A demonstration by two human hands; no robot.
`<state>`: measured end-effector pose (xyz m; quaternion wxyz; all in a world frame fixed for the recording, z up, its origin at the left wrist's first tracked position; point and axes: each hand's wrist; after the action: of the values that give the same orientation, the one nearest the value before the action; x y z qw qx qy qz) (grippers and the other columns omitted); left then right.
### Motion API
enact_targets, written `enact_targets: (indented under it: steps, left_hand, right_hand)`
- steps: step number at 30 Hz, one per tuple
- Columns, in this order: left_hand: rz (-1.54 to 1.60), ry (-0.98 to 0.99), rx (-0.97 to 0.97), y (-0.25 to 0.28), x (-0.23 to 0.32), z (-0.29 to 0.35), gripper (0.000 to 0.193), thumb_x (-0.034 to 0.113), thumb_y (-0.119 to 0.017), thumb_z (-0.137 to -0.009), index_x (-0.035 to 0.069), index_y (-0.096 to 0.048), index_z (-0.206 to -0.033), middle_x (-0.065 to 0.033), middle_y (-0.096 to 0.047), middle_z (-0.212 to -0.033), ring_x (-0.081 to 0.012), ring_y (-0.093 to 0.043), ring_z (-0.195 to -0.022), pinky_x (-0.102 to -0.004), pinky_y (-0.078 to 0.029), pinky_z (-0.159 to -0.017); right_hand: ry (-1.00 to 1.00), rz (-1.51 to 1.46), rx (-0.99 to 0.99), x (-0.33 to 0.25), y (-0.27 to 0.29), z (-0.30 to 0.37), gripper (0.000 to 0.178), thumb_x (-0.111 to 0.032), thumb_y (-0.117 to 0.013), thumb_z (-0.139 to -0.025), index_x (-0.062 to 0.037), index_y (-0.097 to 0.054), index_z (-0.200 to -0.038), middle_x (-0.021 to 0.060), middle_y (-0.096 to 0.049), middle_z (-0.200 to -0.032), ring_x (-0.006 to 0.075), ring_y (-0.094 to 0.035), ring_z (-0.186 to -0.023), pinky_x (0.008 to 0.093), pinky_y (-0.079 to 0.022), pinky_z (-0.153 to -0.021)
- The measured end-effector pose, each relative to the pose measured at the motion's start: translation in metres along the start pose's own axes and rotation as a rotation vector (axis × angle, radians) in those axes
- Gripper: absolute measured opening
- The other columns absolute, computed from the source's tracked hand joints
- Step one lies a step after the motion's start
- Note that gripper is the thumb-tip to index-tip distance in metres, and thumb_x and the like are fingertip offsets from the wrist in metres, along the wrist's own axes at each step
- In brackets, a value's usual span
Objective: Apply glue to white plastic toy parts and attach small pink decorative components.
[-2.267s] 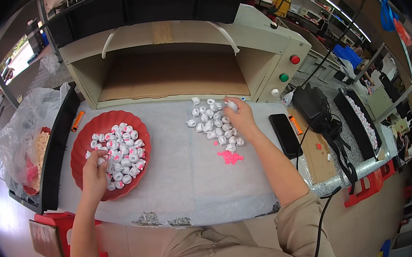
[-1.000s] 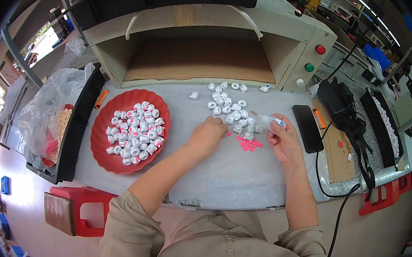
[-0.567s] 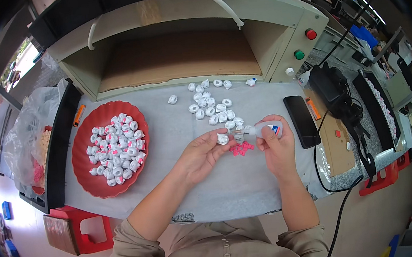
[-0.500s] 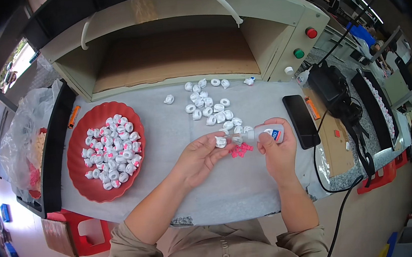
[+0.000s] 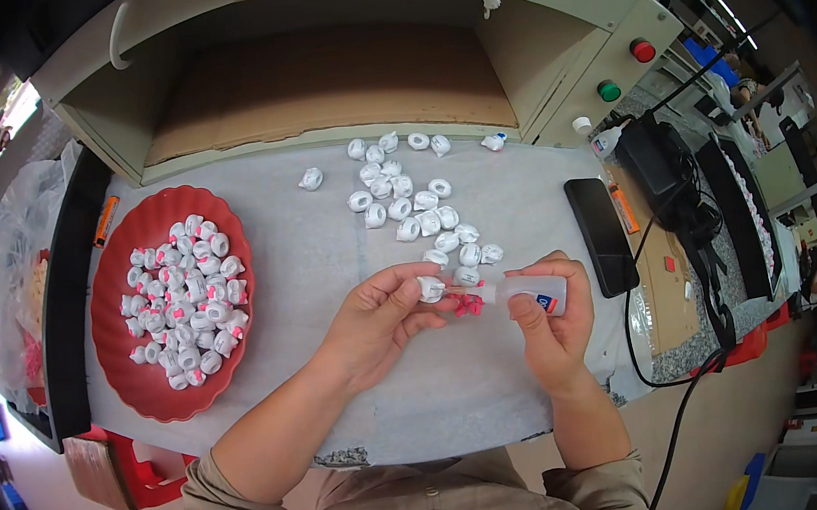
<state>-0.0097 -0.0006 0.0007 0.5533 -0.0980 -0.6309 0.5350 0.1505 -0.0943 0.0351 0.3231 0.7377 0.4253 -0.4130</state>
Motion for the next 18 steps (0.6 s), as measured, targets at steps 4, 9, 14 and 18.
enact_targets:
  steps: [4, 9, 14, 18]
  left_hand:
    - [-0.004, 0.011, 0.001, -0.0025, 0.0010, 0.0011, 0.028, 0.016, -0.046, -0.086, -0.001, -0.047, -0.109, -0.0149, -0.055, -0.101, -0.0209, -0.057, -0.091, -0.0252, -0.050, -0.072]
    - [-0.022, -0.003, -0.006, -0.0027, 0.0006, 0.0018, 0.029, 0.016, -0.048, -0.085, 0.000, -0.047, -0.108, -0.0147, -0.055, -0.101, -0.0216, -0.056, -0.092, -0.0251, -0.050, -0.072]
    - [-0.036, -0.013, -0.004, -0.0020, -0.0007, 0.0015, 0.029, 0.017, -0.049, -0.085, 0.000, -0.047, -0.108, -0.0149, -0.055, -0.101, -0.0218, -0.056, -0.093, -0.0254, -0.050, -0.073]
    - [-0.054, 0.002, 0.004, -0.0035, -0.0002, 0.0014, 0.028, 0.017, -0.049, -0.085, 0.000, -0.047, -0.108, -0.0146, -0.055, -0.102, -0.0216, -0.056, -0.093, -0.0259, -0.049, -0.073]
  right_hand:
    - [0.010, 0.030, 0.000, -0.0006, 0.0011, 0.0001, 0.022, -0.009, -0.059, -0.079, 0.0002, -0.045, -0.093, 0.0073, -0.048, -0.081, 0.0089, -0.046, -0.064, 0.0195, -0.037, -0.056]
    - [0.009, 0.017, 0.006, -0.0025, 0.0005, -0.0009, 0.021, -0.008, -0.059, -0.078, 0.0000, -0.045, -0.092, 0.0073, -0.048, -0.080, 0.0089, -0.045, -0.064, 0.0196, -0.037, -0.055]
    - [0.020, 0.048, -0.012, -0.0009, 0.0033, 0.0001, 0.021, -0.008, -0.059, -0.078, -0.0001, -0.045, -0.092, 0.0072, -0.049, -0.078, 0.0091, -0.046, -0.063, 0.0199, -0.037, -0.054]
    - [0.051, 0.076, -0.005, -0.0005, 0.0031, -0.0009, 0.021, -0.008, -0.059, -0.078, -0.0003, -0.045, -0.091, 0.0073, -0.049, -0.077, 0.0096, -0.046, -0.062, 0.0198, -0.037, -0.054]
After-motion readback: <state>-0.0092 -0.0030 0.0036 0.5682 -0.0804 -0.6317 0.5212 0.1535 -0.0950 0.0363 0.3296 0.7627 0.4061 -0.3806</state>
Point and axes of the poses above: each hand's wrist, its own z-axis away from the middle knuckle, its own y-axis out of the back of the hand, x = y × z
